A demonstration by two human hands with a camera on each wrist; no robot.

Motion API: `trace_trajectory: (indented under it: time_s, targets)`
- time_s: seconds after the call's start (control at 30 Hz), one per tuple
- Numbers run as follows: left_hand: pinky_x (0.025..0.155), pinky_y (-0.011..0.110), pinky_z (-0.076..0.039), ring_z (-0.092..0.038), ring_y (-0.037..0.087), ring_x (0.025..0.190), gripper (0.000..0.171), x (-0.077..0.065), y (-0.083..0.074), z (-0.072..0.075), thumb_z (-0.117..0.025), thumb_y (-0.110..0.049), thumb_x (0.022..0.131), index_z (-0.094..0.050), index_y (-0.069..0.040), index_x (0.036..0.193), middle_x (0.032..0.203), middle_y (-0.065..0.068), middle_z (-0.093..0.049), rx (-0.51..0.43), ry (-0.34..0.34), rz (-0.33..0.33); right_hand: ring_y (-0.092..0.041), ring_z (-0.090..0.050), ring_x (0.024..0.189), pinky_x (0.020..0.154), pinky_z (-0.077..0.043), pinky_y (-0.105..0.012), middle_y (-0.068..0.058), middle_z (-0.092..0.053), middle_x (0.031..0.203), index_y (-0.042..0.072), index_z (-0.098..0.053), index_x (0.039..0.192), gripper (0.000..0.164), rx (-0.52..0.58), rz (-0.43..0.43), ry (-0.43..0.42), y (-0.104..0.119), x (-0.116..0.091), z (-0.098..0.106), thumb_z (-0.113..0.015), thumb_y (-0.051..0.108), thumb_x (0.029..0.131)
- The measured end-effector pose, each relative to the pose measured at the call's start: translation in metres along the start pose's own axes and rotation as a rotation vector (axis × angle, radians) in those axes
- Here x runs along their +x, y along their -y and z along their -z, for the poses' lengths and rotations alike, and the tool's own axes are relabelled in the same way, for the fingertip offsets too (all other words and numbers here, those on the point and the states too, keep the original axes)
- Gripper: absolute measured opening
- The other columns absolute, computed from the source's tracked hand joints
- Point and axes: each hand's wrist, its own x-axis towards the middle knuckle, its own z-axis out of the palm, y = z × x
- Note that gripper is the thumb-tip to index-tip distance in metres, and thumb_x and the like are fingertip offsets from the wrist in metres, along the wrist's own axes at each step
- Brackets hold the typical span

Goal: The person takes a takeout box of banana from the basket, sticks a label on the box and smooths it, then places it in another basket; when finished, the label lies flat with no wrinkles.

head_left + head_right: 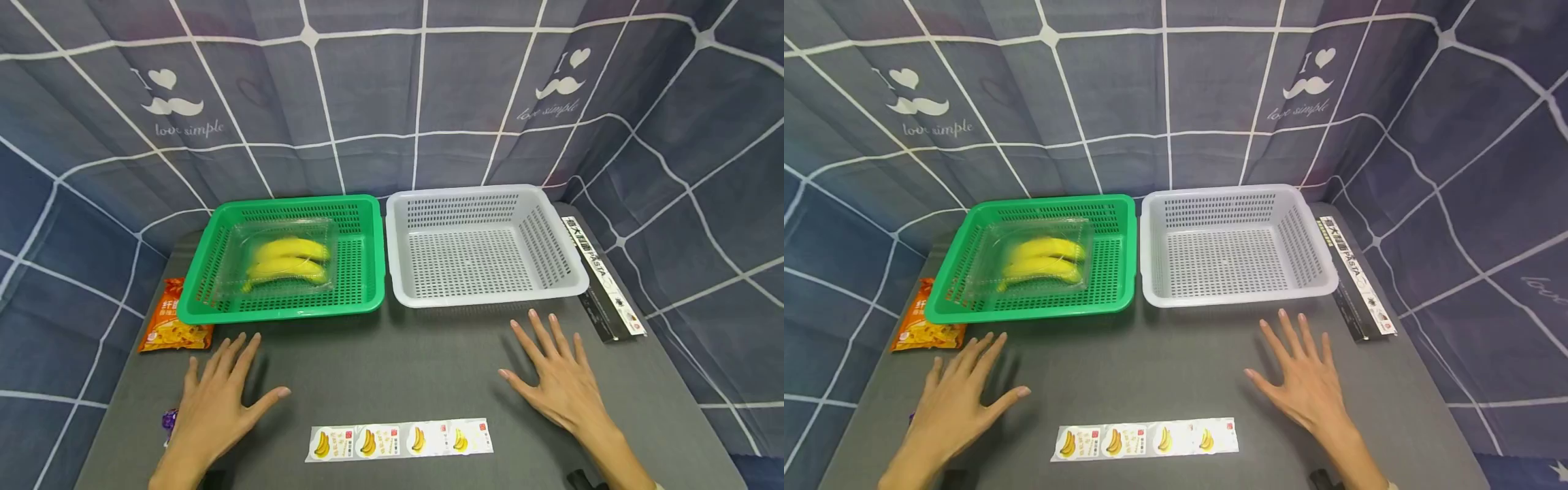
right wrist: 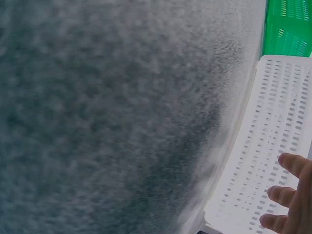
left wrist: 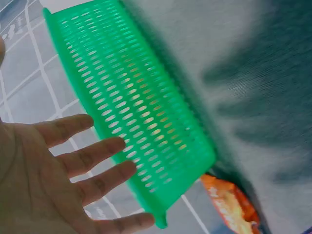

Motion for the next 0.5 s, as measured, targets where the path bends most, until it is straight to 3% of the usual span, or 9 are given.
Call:
trace_trajectory:
  time_s: [0.17,0.3,0.4,0.5]
  targets:
    - [0.101,0.075,-0.020,-0.040,0.048,0.128,0.100,0.010,0.005,0.020,-0.071,-0.065,0.076,-0.032,-0.016,0.154,0.143,0.025,-0.045,-0.032,-0.033,-0.022,-0.034,-0.009,0.152,0.115,-0.010,-0.065,-0.010,-0.022,0.163,0.027,-0.031,0.155,0.088,-0.007,0.021,-0.017,0.003,0.003,0.003,-0.063,0.065,0.082]
    - [0.095,0.072,-0.026,-0.043,0.050,0.122,0.099,0.018,0.010,0.035,-0.073,-0.063,0.076,-0.036,-0.013,0.152,0.139,0.025,-0.048,-0.034,-0.066,-0.027,-0.037,-0.020,0.149,0.116,-0.014,-0.063,-0.010,-0.025,0.162,0.027,-0.032,0.154,0.089,-0.007,0.031,-0.024,0.007,0.008,0.008,-0.064,0.066,0.081]
    - [0.080,0.061,-0.040,-0.052,0.044,0.101,0.095,0.027,0.018,0.043,-0.077,-0.058,0.075,-0.041,-0.011,0.149,0.124,0.022,-0.056,-0.038,-0.111,-0.050,-0.039,-0.030,0.144,0.113,-0.020,-0.063,-0.010,-0.033,0.158,0.027,-0.033,0.154,0.088,0.039,0.036,-0.015,0.013,0.014,0.012,-0.065,0.065,0.081]
    - [0.065,0.050,-0.041,-0.053,0.037,0.086,0.092,0.038,0.029,0.048,-0.081,-0.051,0.074,-0.046,-0.008,0.146,0.115,0.023,-0.057,-0.065,-0.161,-0.089,-0.040,-0.039,0.138,0.108,-0.028,-0.062,-0.011,-0.042,0.153,0.027,-0.034,0.154,0.086,0.125,0.047,-0.012,0.020,0.021,0.017,-0.069,0.059,0.081]
